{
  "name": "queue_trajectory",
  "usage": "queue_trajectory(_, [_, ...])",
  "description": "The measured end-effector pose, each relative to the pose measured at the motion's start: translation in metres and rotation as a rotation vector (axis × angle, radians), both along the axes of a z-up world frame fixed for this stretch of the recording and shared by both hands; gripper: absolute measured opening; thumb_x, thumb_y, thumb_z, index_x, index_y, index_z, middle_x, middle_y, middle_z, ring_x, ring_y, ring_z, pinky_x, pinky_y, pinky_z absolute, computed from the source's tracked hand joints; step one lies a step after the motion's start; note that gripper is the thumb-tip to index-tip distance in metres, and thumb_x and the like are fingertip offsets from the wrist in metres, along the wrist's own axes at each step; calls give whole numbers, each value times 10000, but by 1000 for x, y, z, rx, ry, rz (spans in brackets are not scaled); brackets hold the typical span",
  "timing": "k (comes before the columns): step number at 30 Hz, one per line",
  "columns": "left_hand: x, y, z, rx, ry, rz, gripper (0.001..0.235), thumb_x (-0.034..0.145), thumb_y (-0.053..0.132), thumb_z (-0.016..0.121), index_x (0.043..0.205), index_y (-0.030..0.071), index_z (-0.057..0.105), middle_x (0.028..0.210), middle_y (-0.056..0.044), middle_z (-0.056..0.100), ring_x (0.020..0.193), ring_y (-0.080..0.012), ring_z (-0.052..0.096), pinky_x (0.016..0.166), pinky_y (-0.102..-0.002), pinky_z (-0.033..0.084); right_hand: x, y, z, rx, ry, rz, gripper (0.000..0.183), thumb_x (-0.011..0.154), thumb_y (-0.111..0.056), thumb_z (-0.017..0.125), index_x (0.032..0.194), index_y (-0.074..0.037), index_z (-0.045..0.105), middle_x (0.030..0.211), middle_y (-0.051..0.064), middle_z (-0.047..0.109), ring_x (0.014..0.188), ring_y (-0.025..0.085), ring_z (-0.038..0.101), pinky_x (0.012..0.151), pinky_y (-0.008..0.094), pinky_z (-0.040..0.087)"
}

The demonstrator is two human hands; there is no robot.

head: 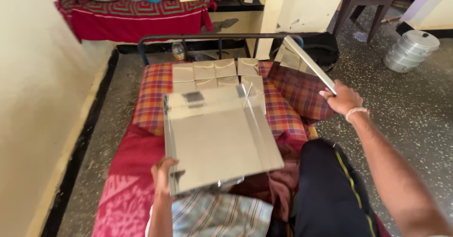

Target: The person assembles a stainless steel compartmentalized tray by placing multiple small metal inserts into a larger tray base. They then place a lid on top and wipe the lid with a cloth.

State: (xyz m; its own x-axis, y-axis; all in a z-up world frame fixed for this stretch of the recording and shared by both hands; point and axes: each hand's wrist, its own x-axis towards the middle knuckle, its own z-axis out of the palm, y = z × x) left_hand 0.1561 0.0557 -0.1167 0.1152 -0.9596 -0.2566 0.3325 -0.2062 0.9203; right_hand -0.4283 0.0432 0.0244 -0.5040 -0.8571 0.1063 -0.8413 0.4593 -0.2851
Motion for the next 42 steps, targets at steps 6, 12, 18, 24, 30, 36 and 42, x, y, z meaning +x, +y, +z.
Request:
queue_trajectory(6, [-5, -5, -54, 4, -26, -22, 220, 766, 94, 638, 893, -73, 702, 831, -128, 661, 708, -220, 630, 633, -358, 557, -4, 1, 8, -64, -27, 93, 411, 964, -443, 656, 1190, -101, 621, 1064, 152, 760, 993, 425, 715, 862, 551, 536])
queue_trajectory(12, [-14, 6, -93, 2, 28, 39, 170, 783, 84, 639, 792, -86, 632, 753, -153, 642, 642, -251, 631, 601, -367, 543, -19, 0, 10, -32, 59, 69, 408, 1011, -441, 659, 1239, -104, 626, 1025, 226, 745, 984, 472, 697, 873, 585, 522])
queue_trajectory(18, [-11, 10, -89, 30, 94, 106, 172, 757, 73, 630, 853, -68, 654, 787, -166, 661, 666, -277, 653, 615, -385, 552, -34, -1, 4, -126, 84, 96, 450, 979, -441, 713, 1247, -90, 628, 1003, 239, 726, 956, 498, 681, 843, 599, 512])
queue_trajectory(24, [12, 13, -72, -103, 162, 182, 238, 762, 45, 618, 933, -116, 658, 873, -189, 676, 741, -299, 676, 748, -464, 618, -50, -8, -3, -200, 93, 80, 369, 956, -443, 768, 1124, -125, 683, 976, 176, 743, 945, 459, 687, 817, 582, 513])
queue_trajectory(30, [39, 3, -68, -85, 128, 116, 306, 773, 96, 628, 956, -147, 655, 850, -202, 685, 710, -300, 678, 700, -440, 593, -58, -54, 23, -317, 156, 181, 288, 959, -443, 802, 1018, -164, 762, 937, 135, 741, 891, 386, 705, 791, 516, 527])
queue_trajectory(36, [28, -19, -89, 37, -110, 5, 441, 676, 102, 647, 1051, -126, 690, 872, -205, 735, 728, -267, 698, 672, -369, 542, -52, -152, 86, -383, 172, 402, 295, 971, -421, 804, 1063, -146, 751, 938, 124, 740, 868, 344, 705, 781, 491, 516])
queue_trajectory(42, [33, -16, -107, 59, -158, -63, 497, 683, 139, 665, 1112, -103, 728, 922, -170, 744, 801, -222, 670, 718, -312, 521, -3, -275, 112, -267, 175, 606, 315, 971, -423, 821, 998, -119, 745, 884, 98, 729, 828, 301, 694, 785, 486, 507])
